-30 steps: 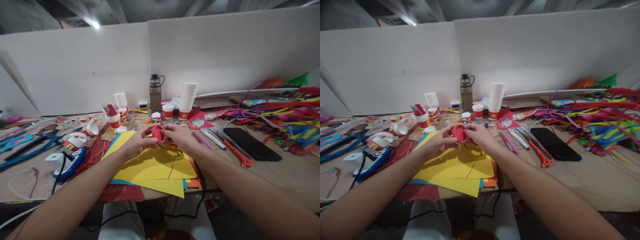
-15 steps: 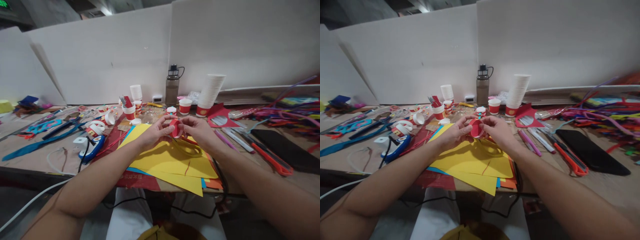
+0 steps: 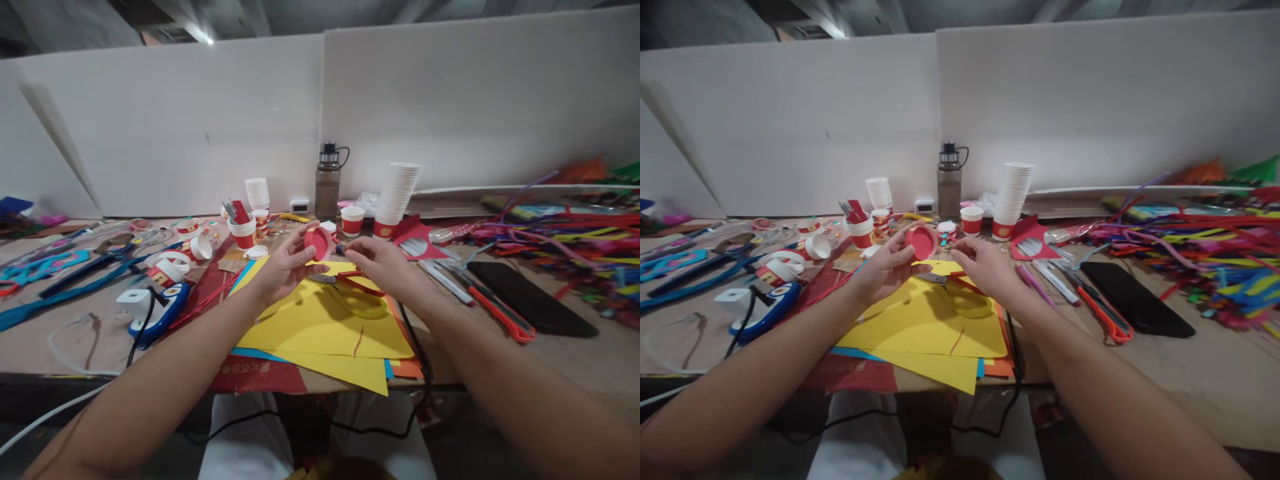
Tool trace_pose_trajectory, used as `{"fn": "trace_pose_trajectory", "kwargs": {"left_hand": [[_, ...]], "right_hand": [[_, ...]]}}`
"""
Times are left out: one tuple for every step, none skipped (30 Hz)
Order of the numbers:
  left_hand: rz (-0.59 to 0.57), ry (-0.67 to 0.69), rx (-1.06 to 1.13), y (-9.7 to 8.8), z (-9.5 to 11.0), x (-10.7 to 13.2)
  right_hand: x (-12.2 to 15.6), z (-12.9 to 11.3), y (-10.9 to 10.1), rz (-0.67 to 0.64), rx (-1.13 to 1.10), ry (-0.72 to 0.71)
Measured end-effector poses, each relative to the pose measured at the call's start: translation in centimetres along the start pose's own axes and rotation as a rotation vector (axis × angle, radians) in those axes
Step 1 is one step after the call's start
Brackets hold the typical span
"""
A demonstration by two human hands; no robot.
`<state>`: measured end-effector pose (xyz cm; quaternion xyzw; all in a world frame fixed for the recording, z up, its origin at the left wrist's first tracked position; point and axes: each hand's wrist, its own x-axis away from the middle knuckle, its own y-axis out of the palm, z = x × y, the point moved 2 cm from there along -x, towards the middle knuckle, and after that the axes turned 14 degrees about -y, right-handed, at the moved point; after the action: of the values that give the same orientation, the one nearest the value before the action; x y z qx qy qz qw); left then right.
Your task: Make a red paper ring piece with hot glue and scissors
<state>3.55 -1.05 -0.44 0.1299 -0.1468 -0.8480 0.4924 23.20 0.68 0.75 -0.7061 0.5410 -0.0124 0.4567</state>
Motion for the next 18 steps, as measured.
{"fn": "trace_pose_trajectory", "kwargs": {"left_hand": [[0.01, 0.013, 0.004, -0.2, 0.0, -0.1], [0.02, 0.023, 0.008, -0.4, 0.1, -0.1], [0.027, 0.028, 0.013, -0.5, 0.1, -0.1], [0.034, 0.032, 0.02, -0.6, 0.1, -0.2], [0.042, 0.034, 0.031, -0.6, 0.2, -0.2], [0.046, 0.036, 0.045, -0.7, 0.2, -0.2], [0.049, 0.04, 0.058, -0.6, 0.2, -0.3], [0.05, 0.046, 0.07, -0.6, 0.3, -0.3], [0.05, 0.052, 0.077, -0.6, 0.3, -0.3], [0.048, 0.056, 0.078, -0.5, 0.3, -0.2], [0.042, 0.057, 0.075, -0.5, 0.4, -0.2], [0.033, 0.057, 0.071, -0.4, 0.5, -0.1], [0.021, 0.055, 0.068, -0.4, 0.6, 0.0], [0.006, 0.053, 0.067, -0.3, 0.8, 0.1], [-0.007, 0.052, 0.069, -0.2, 1.0, 0.2], [-0.019, 0.052, 0.075, -0.2, 1.2, 0.4], [-0.028, 0.052, 0.087, -0.1, 1.5, 0.5], [-0.036, 0.053, 0.105, -0.1, 1.7, 0.7]], "right_hand": [[0.1, -0.1, -0.2, -0.077, 0.131, -0.029], [0.3, -0.2, -0.2, -0.168, 0.243, -0.053], [0.5, -0.2, -0.2, -0.263, 0.336, -0.065], [0.8, -0.1, -0.1, -0.351, 0.41, -0.075], [1.1, -0.1, 0.1, -0.434, 0.467, -0.09], [1.4, 0.0, 0.3, -0.501, 0.509, -0.104], [1.6, 0.0, 0.5, -0.552, 0.538, -0.115], [1.8, 0.1, 0.7, -0.581, 0.564, -0.119], [1.9, 0.1, 0.8, -0.592, 0.582, -0.125], [2.0, 0.1, 1.0, -0.591, 0.592, -0.134], [2.0, 0.0, 1.1, -0.586, 0.595, -0.15], [1.9, -0.1, 1.2, -0.582, 0.591, -0.17], [1.9, -0.2, 1.4, -0.576, 0.583, -0.185], [1.9, -0.3, 1.5, -0.57, 0.573, -0.187], [2.0, -0.3, 1.6, -0.561, 0.565, -0.173], [2.0, -0.3, 1.8, -0.544, 0.559, -0.147], [2.1, -0.2, 2.0, -0.527, 0.546, -0.119], [2.2, 0.0, 2.1, -0.504, 0.529, -0.093]]}}
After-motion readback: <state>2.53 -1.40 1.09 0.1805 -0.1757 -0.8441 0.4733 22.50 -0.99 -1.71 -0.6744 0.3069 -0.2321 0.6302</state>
